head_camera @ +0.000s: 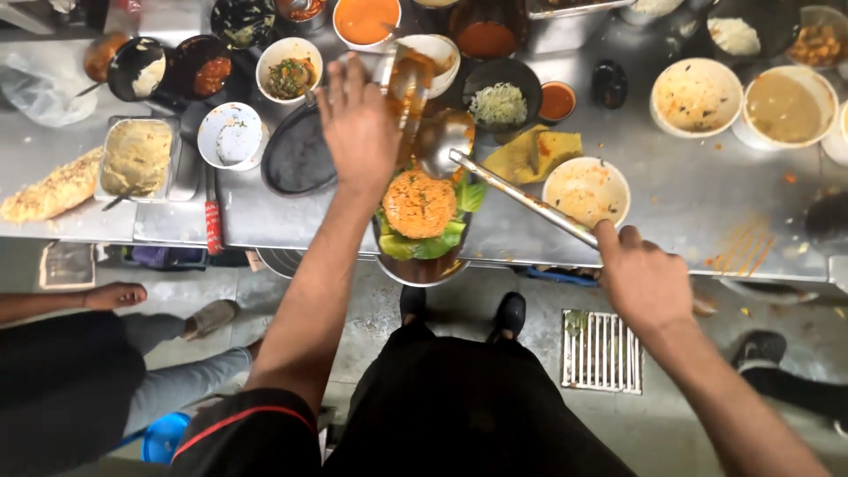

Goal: The person assembles a plated dish at a stainless steel prep counter. They arrange lettuce leaves on a plate, ladle vegetable curry and a mound of rice onto the lettuce, retrieve fried potato sticks from a deep fryer into a tray, place the fries on the plate, and finish by spooning sauce over the dish.

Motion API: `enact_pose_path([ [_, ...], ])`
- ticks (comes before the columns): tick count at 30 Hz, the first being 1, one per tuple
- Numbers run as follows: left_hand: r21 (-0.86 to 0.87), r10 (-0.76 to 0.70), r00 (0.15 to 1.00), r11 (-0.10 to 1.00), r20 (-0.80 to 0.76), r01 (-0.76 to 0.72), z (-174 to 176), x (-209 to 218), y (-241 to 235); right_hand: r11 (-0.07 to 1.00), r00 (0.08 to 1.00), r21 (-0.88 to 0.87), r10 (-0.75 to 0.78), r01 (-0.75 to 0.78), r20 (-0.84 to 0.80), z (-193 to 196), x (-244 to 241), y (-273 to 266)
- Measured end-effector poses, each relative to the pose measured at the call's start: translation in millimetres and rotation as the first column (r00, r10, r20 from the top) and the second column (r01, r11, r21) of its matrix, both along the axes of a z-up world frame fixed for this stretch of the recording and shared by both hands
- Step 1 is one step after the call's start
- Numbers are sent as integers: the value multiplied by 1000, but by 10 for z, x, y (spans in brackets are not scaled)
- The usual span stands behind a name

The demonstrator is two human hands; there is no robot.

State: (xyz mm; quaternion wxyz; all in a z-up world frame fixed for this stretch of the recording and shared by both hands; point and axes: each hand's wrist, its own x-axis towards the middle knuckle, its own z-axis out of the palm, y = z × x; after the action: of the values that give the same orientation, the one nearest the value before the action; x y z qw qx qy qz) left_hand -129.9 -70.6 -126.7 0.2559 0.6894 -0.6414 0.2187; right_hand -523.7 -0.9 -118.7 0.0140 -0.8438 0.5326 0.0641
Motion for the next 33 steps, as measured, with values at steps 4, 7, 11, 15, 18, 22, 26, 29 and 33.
enact_pose_path([
  [4, -91, 241, 970, 968, 47, -236, -9, -16, 128, 983, 942, 179, -19, -44, 334, -355, -228, -208],
  [7, -236, 204, 942, 934, -268, -269, 195, -164, 374, 926, 624, 222, 19, -306, 782, -697, -375, -235],
  [11, -236, 178, 816, 904, -551, -356, 98, -203, 590, 515, 467, 762, -602, -394, 648, -492, -359, -120],
  [15, -194, -135, 285, 962, -949, -191, -301, -631, 675, 256, 385, 812, -779, -524, 495, -220, -760, -58],
  [18, -89, -59, 337, 993, -940, -73, -493, -1268, 586, 301, 456, 847, -738, -437, 498, -111, -1222, 23],
  [22, -141, -236, 386, 956, -892, 258, -330, -2439, 307, 396, 507, 891, -734, -220, 451, -199, -2088, 275],
  [26, 108, 64, 137, 934, -988, 341, -734, -3400, -9, 336, 470, 939, -818, -81, 333, -142, -2645, 628],
  [29, 39, -57, 199, 895, -978, 445, -1116, -3953, -266, 239, 282, 971, -933, 17, 224, -353, -2866, 837],
  [33, 236, 54, 383, 864, -922, 445, -1845, -4341, -516, 260, 31, 965, -965, 46, 259, -611, -2770, 927],
])
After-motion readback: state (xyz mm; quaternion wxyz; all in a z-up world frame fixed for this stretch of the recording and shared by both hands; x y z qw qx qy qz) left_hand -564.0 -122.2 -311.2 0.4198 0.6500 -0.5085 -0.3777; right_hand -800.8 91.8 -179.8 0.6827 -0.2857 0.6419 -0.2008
